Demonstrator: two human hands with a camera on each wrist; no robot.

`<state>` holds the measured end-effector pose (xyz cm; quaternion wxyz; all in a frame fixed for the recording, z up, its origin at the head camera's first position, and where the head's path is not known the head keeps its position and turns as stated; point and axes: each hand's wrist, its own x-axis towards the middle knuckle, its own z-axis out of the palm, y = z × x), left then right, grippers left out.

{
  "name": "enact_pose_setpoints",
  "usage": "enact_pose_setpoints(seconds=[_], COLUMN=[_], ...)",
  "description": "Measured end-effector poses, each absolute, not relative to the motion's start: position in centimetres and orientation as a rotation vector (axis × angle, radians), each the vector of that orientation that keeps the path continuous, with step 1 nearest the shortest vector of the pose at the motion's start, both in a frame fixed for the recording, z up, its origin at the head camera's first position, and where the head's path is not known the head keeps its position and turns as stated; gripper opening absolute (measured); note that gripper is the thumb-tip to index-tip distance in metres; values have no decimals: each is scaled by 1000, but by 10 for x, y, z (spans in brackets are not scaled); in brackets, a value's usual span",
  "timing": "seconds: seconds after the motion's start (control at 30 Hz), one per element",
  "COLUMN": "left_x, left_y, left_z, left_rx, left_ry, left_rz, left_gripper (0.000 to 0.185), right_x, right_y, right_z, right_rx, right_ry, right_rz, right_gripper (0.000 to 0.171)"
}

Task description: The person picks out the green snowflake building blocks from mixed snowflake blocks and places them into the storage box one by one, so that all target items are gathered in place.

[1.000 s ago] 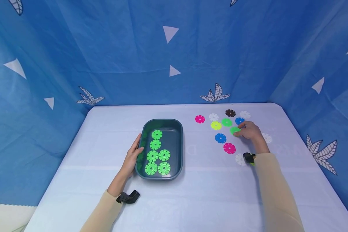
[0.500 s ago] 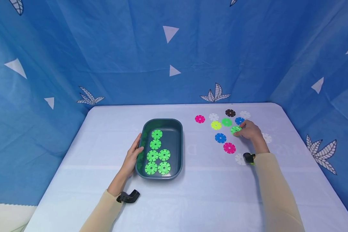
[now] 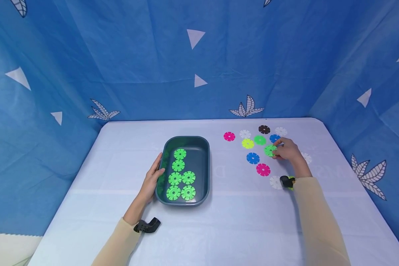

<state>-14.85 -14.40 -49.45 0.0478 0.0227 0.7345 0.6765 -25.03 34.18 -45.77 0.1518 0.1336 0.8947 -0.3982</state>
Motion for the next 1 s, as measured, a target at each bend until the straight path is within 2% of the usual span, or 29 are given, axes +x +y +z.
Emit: enact_pose_setpoints(seconds=[0.5, 1.0], left_x=[-148, -148], left_y=[-144, -143], left_z=[-495, -495], left_rx=[68, 77], left_ry=[2242, 2237], left_rz=[2065, 2075], left_gripper=[59, 58], right_x=[-244, -248], right_y=[314, 210], right_z=[-439, -398], right_rx=[204, -280], right_ry=[2541, 2486], right_rz=[-1224, -1364], right_gripper=[43, 31])
